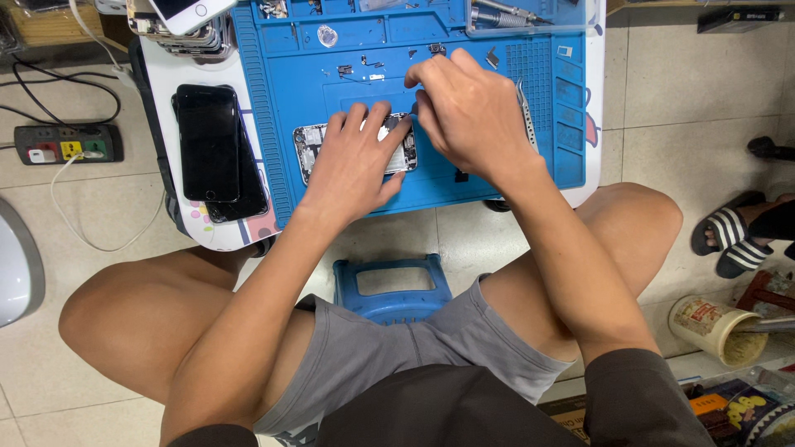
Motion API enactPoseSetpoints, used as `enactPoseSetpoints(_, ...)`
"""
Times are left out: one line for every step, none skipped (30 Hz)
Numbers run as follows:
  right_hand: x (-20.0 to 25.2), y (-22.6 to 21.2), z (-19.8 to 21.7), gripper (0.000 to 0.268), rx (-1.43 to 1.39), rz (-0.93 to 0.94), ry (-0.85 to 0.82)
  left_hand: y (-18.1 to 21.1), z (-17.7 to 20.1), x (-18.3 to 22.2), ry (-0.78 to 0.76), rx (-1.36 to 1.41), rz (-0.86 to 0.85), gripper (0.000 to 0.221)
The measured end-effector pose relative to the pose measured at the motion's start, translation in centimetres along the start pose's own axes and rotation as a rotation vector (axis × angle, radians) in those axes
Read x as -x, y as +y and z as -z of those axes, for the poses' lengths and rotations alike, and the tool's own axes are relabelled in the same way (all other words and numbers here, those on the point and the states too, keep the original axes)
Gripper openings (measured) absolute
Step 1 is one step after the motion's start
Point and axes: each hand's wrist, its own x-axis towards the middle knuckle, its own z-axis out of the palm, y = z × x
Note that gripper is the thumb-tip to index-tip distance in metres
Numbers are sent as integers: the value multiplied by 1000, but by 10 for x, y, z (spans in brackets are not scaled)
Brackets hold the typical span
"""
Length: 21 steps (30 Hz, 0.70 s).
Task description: The person disassembles a smartphone on a blue work mat, using tweezers and a screwdriver to remove screws and internal components. They carefully place parts on the mat and continue to separate the phone's internal structure.
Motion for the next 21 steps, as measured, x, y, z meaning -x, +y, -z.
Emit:
enactPoseSetpoints(0, -1, 2, 13, 0, -3, -1, 1, 0, 0, -1, 1, -3, 70)
enactPoseSetpoints(-2, -3, 4, 15, -10, -3, 2, 0, -1, 0, 2, 20, 1, 70)
enactPoseSetpoints(-4, -4, 6, 18, -19, -3, 4, 0, -1, 0, 5, 38, 4, 70)
enactPoseSetpoints(-4, -2, 5, 18, -17, -3, 6, -1, -1, -1, 7, 37, 3, 70)
enactPoseSetpoints(-4, 0, 4, 13, 5, 0, 11, -1, -2, -1, 3, 29, 3, 71)
enactPoseSetpoints(-1, 0, 2, 10, 22, 2, 10, 0, -3, 0, -7, 27, 4, 71)
enactPoseSetpoints(-1, 0, 4, 10, 19, 0, 5, 1, -2, 1, -11, 31, 4, 71)
enactPoseSetpoints(-1, 0, 5, 10, -12, 6, 0, 1, -2, 1, -2, 38, 7, 70)
enactPoseSetpoints(-3, 0, 6, 12, -43, 13, -6, 0, -1, 1, 6, 45, 10, 69)
enactPoseSetpoints(-3, -1, 7, 12, -44, 14, -7, 0, -1, 0, 5, 46, 11, 69)
enactPoseSetpoints(-4, -1, 9, 14, -45, 16, -11, -1, 0, 0, 17, 53, 9, 70)
enactPoseSetpoints(-5, -1, 11, 16, -47, 17, -17, -1, 0, 0, 27, 61, 7, 70)
enactPoseSetpoints(-4, -1, 10, 16, -49, 17, -19, -1, -1, 1, 25, 62, 8, 70)
enactPoseSetpoints(-3, -1, 9, 14, -3, 28, -17, -1, -2, 1, 21, 51, 9, 73)
enactPoseSetpoints(-3, 0, 9, 16, 44, 39, -15, -1, -3, 1, 16, 41, 10, 75)
enactPoseSetpoints(-2, 0, 9, 16, 44, 41, -16, -1, -4, 2, 17, 41, 12, 75)
enactPoseSetpoints(-2, 0, 9, 15, 44, 31, -3, -1, -5, 2, 14, 50, 11, 75)
enactPoseSetpoints(-2, 0, 8, 14, 44, 22, 13, -2, -5, 1, 12, 56, 10, 74)
enactPoseSetpoints(-1, -2, 9, 14, 45, 24, 15, -2, -5, 3, 14, 54, 12, 74)
enactPoseSetpoints(-1, -3, 9, 16, 47, -16, -5, -1, -5, 2, 6, 54, 12, 75)
enactPoseSetpoints(0, -3, 10, 19, 49, -56, -25, -1, -5, 2, -3, 54, 13, 76)
